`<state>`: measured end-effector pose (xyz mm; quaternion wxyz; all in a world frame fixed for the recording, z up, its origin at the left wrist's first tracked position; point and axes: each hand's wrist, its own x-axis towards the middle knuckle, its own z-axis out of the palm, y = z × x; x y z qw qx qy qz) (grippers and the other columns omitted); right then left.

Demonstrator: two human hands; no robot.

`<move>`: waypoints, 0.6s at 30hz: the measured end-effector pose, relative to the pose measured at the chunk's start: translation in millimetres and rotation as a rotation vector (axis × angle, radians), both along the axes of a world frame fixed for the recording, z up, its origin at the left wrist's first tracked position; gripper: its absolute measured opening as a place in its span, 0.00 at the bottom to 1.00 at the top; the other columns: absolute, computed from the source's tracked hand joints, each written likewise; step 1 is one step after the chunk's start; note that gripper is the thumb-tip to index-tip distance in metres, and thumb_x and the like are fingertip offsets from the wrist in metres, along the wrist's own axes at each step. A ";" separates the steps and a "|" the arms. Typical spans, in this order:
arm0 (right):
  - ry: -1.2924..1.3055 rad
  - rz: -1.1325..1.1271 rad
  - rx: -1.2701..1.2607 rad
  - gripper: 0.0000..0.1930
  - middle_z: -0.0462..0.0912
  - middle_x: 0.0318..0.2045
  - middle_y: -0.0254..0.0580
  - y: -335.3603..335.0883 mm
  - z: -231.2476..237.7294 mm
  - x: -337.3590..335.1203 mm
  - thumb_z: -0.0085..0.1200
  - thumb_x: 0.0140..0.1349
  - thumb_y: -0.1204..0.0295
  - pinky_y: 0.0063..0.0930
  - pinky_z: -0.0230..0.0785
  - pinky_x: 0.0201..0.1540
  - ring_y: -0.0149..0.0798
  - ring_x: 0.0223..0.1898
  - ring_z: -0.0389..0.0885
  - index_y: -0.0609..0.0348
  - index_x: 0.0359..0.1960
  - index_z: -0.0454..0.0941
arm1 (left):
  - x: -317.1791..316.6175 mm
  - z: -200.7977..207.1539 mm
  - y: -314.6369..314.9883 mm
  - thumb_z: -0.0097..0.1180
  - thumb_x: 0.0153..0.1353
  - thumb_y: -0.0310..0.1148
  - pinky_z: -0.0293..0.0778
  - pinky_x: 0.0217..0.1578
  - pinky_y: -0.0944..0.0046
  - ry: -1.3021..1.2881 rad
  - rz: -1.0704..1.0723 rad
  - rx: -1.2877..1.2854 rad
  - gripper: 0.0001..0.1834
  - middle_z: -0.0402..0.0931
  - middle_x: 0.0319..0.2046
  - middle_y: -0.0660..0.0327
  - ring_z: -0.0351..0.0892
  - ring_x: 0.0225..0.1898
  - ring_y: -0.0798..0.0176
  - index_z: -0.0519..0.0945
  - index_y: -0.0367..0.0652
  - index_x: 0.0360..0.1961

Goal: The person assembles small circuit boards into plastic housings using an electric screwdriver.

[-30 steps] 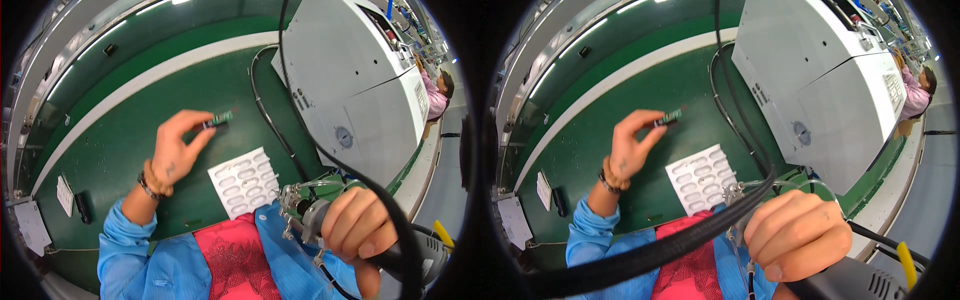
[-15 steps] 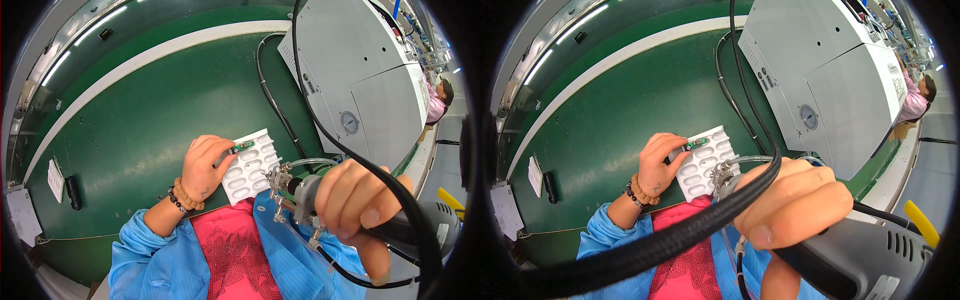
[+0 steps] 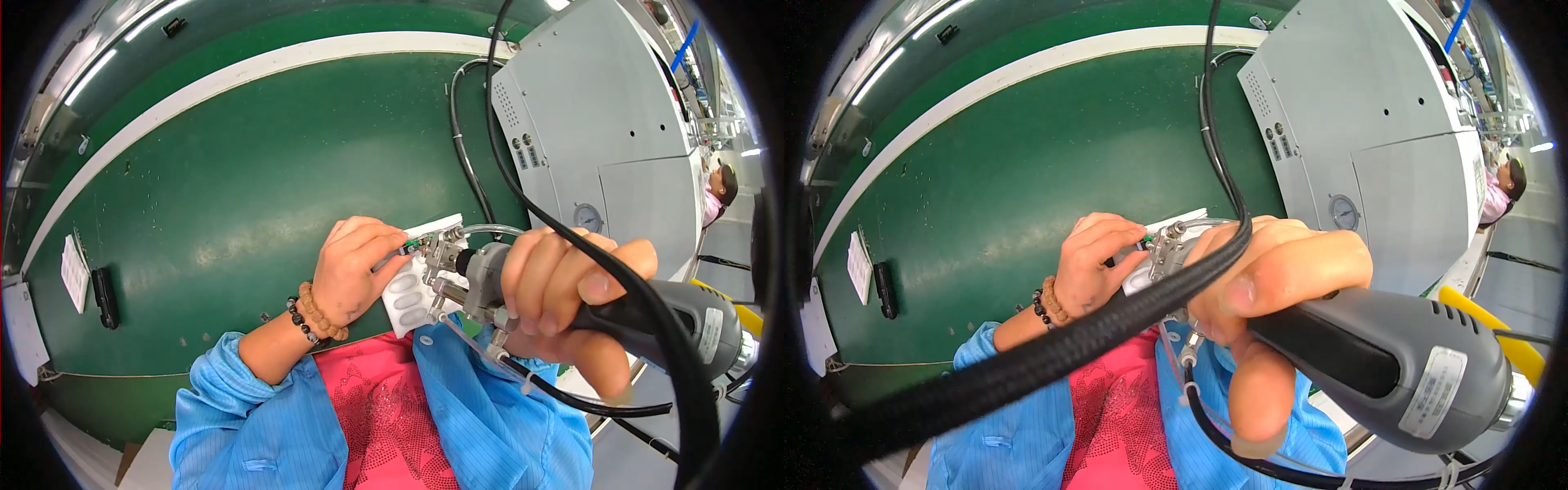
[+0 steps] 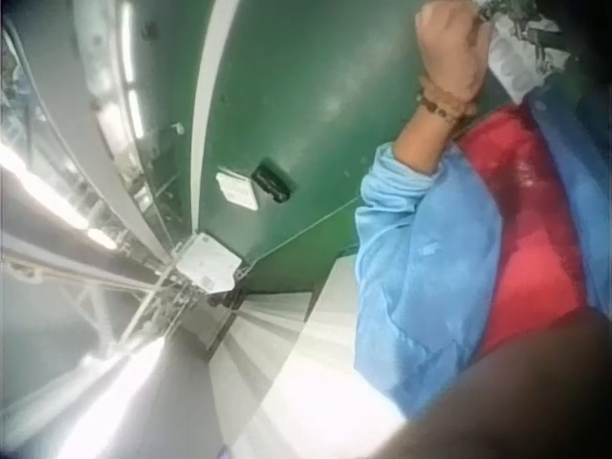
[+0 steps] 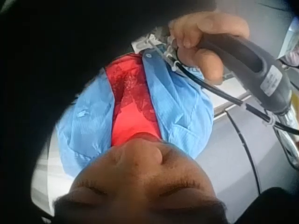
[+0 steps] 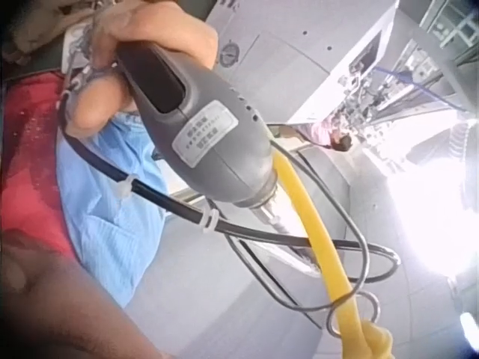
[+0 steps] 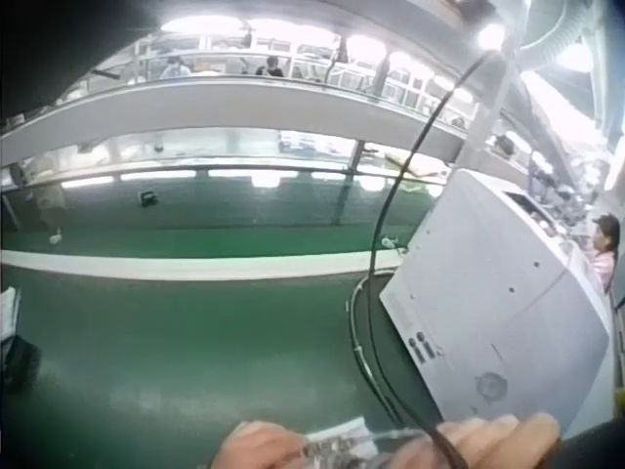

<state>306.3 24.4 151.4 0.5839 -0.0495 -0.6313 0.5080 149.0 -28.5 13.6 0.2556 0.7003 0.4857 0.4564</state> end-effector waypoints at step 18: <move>-0.146 0.075 -0.079 0.26 0.71 0.17 0.29 1.9 -3.0 -0.7 0.63 0.56 0.51 0.21 0.62 0.19 0.26 0.16 0.68 0.57 0.39 0.64 | 0.6 0.4 -2.1 0.69 0.40 0.24 0.72 0.42 0.59 -0.009 0.003 -0.027 0.16 0.82 0.36 0.59 0.79 0.40 0.56 0.83 0.39 0.35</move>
